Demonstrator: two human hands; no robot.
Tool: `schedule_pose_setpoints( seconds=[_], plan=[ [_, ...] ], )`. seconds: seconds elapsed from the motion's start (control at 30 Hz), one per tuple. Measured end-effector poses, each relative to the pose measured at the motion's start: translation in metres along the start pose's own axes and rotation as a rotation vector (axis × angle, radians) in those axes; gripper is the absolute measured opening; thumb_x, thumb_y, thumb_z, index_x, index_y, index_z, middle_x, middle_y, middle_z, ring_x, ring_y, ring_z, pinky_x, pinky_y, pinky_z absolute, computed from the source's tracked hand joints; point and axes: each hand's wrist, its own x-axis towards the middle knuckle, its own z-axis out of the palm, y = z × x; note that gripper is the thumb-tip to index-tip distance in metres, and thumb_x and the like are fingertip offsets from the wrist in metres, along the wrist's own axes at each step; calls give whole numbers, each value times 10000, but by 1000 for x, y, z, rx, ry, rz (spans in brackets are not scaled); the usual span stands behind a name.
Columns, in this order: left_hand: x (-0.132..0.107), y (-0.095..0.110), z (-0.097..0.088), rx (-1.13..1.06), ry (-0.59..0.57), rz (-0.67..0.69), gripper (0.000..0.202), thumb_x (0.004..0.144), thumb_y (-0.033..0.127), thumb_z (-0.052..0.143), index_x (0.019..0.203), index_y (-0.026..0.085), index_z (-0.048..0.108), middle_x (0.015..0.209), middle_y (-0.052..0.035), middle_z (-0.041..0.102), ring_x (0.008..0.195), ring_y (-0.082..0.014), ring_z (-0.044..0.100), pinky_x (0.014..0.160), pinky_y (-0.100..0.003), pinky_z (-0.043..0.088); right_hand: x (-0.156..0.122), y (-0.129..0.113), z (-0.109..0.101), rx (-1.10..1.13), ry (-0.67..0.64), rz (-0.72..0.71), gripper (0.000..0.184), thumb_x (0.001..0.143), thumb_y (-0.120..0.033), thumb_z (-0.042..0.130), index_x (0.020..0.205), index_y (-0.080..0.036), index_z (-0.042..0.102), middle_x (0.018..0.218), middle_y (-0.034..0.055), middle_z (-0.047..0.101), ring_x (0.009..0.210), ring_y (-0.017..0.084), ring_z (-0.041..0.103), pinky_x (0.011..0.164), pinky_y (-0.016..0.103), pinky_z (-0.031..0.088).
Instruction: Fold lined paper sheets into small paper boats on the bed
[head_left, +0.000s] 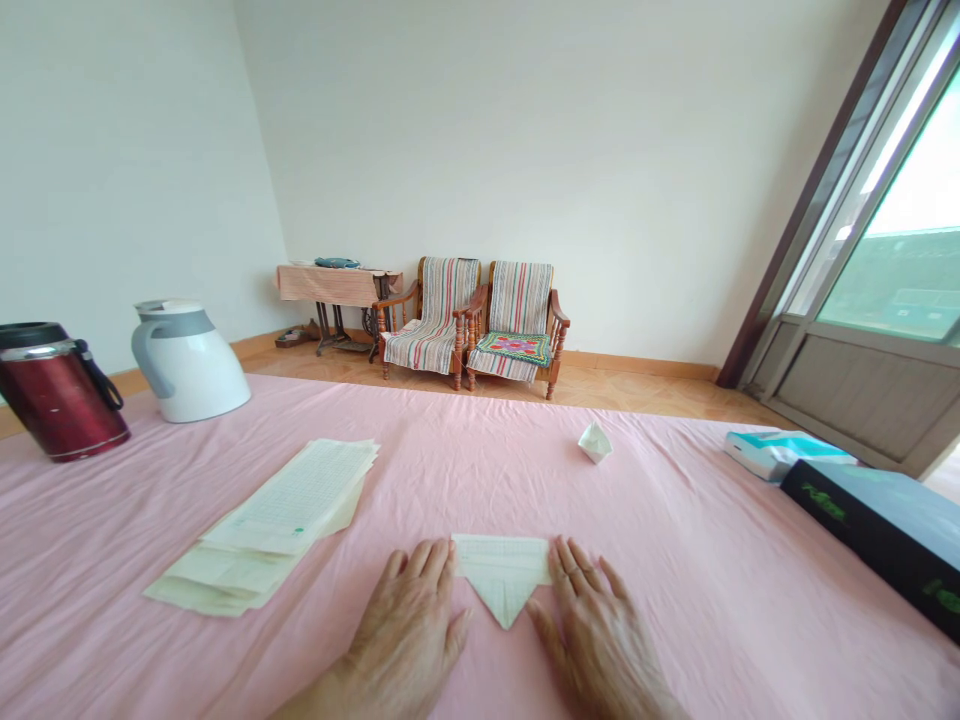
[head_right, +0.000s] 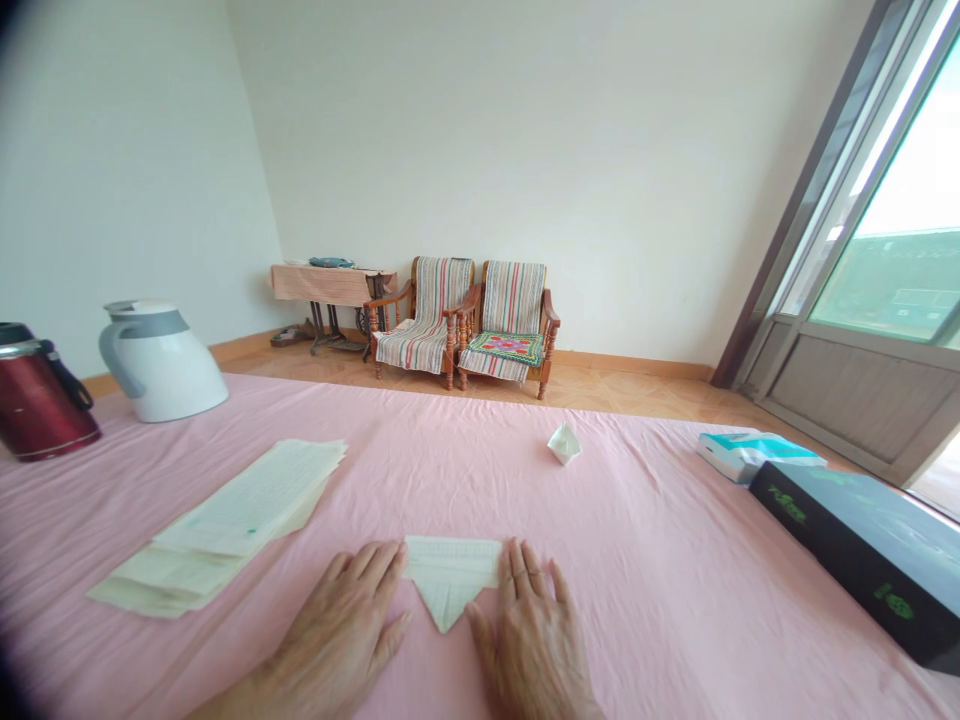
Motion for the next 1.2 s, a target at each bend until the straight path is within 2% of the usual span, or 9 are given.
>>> schedule_pose_setpoints(
  seconds=[0.17, 0.33, 0.4, 0.43, 0.53, 0.73, 0.87, 1.07, 1.2],
  plan=[
    [0, -14, -10, -80, 49, 32, 408, 875, 296, 472, 1234, 131, 575, 1244, -151, 572, 1124, -324, 486, 953, -500, 347, 0, 1, -7, 40, -32, 62, 460, 897, -290, 398, 1265, -60, 552, 1313, 185, 519, 1217, 325, 500, 957, 501, 423],
    [21, -43, -19, -399, 62, 53, 287, 919, 283, 407, 827, 194, 664, 862, -48, 637, 876, -212, 565, 778, -312, 416, 6, 16, -13, 340, 48, 162, 317, 908, -261, 373, 1028, -169, 652, 1050, 124, 695, 1005, 286, 630, 815, 433, 473],
    [35, -51, -17, -548, 54, 26, 217, 882, 265, 452, 866, 188, 655, 855, -33, 642, 849, -191, 577, 759, -275, 418, 14, 22, -9, 534, 110, 240, 294, 913, -307, 385, 878, -191, 653, 873, 87, 703, 848, 246, 653, 761, 383, 477],
    [42, -53, -15, -569, 56, 19, 206, 866, 257, 464, 914, 181, 650, 884, -35, 647, 846, -185, 584, 758, -265, 423, 18, 25, -6, 570, 125, 249, 282, 908, -312, 391, 914, -186, 644, 879, 82, 695, 831, 226, 651, 737, 350, 483],
    [59, -51, -9, -593, 51, 19, 253, 803, 239, 531, 1020, 156, 633, 952, -48, 648, 858, -180, 591, 768, -254, 431, 32, 28, 6, 621, 138, 229, 285, 843, -288, 477, 1057, -157, 611, 937, 81, 678, 815, 199, 640, 727, 314, 490],
    [65, -36, -7, -580, 20, 102, 271, 634, 173, 649, 905, 181, 656, 875, -13, 611, 875, -201, 546, 763, -269, 402, 39, 24, 12, 663, 125, 140, 418, 674, -118, 546, 1085, -164, 603, 941, 65, 645, 854, 199, 603, 787, 324, 473],
    [66, -36, -6, -573, -14, 114, 266, 614, 175, 661, 880, 185, 660, 867, -4, 601, 869, -196, 535, 745, -259, 382, 39, 23, 4, 673, 87, 128, 400, 629, -83, 554, 1007, -189, 630, 859, 38, 623, 811, 194, 589, 745, 310, 459],
    [71, -38, -4, -577, -94, 106, 117, 627, 193, 623, 738, 160, 621, 728, 29, 570, 689, -149, 520, 598, -220, 334, 44, 21, -4, 671, 12, 171, 223, 613, -72, 536, 776, -189, 635, 722, -4, 595, 674, 151, 552, 638, 254, 397],
    [70, -38, -3, -602, -105, 134, 60, 633, 165, 596, 690, 151, 581, 713, 36, 560, 675, -135, 518, 582, -207, 330, 45, 19, -9, 678, -33, 170, 136, 618, -80, 524, 664, -178, 606, 650, -26, 569, 601, 123, 521, 567, 224, 344]
  ],
)
